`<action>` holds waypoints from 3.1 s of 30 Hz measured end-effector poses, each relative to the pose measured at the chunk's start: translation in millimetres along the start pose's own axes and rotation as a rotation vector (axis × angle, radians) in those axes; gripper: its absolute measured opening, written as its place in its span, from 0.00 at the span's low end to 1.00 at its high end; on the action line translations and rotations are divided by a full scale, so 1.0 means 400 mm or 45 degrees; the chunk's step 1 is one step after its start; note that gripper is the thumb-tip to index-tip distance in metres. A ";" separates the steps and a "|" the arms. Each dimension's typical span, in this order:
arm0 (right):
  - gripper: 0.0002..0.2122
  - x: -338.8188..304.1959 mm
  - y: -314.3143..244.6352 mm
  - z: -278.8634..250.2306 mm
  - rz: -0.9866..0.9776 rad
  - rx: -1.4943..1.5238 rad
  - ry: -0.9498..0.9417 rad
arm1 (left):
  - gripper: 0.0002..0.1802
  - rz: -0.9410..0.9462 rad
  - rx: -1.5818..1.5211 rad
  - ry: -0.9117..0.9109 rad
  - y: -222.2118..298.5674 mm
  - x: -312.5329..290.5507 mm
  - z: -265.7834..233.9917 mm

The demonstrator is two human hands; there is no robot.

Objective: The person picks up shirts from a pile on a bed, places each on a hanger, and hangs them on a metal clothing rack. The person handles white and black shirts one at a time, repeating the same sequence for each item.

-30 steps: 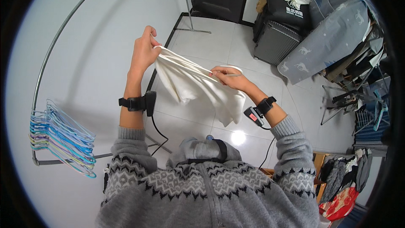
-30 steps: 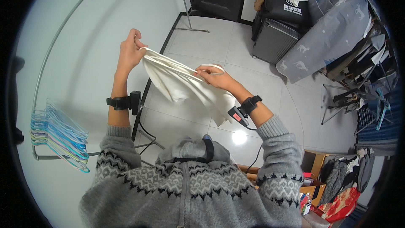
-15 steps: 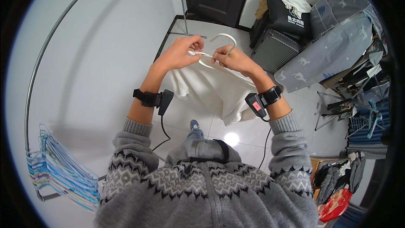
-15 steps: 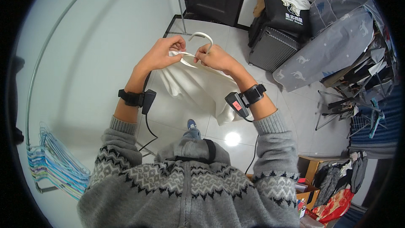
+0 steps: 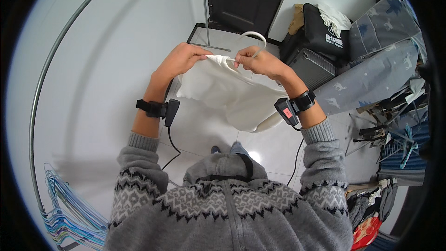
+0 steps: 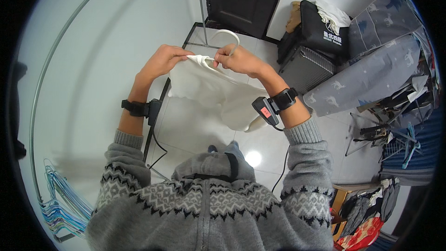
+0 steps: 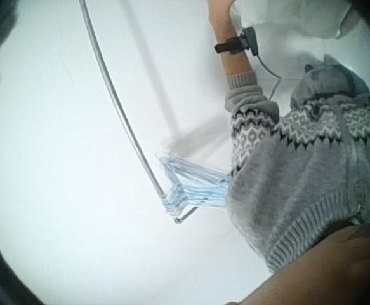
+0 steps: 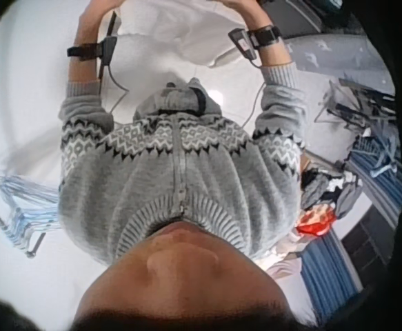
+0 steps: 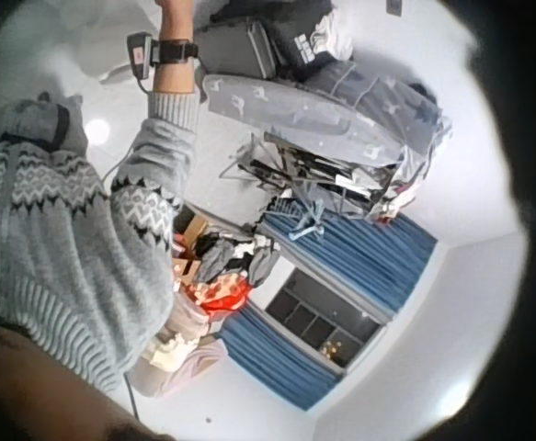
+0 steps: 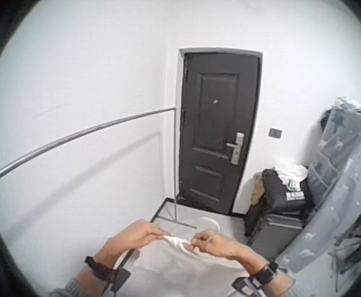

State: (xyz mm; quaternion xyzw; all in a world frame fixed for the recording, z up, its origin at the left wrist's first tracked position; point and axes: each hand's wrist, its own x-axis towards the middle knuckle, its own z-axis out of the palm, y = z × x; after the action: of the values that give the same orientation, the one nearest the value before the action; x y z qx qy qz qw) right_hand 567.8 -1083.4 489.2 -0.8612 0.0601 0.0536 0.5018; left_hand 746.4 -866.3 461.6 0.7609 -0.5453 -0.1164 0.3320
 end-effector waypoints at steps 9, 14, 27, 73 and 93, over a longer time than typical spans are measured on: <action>0.13 0.182 0.013 -0.121 -0.007 -0.081 -0.004 | 0.14 0.162 0.009 0.079 -0.068 0.126 -0.045; 0.12 0.332 0.019 -0.240 -0.148 -0.072 -0.014 | 0.11 0.082 0.110 0.085 -0.072 0.315 -0.026; 0.15 0.558 0.255 -0.632 -0.379 -0.457 0.255 | 0.05 -0.221 0.045 0.485 -0.335 0.627 -0.220; 0.14 1.618 0.093 -1.158 -0.615 -0.416 0.445 | 0.23 -0.571 -0.221 0.913 -1.077 1.420 -0.745; 0.12 1.874 0.188 -1.196 -0.550 -0.556 0.348 | 0.20 -0.399 -0.673 1.032 -1.397 1.542 -0.767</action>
State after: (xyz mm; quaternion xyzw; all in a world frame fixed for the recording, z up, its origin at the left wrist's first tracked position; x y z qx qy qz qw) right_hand 1311.2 -1574.0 545.2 -0.9405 -0.0700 -0.1583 0.2924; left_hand 1565.6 -1206.4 453.2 0.7076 -0.2038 0.0056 0.6766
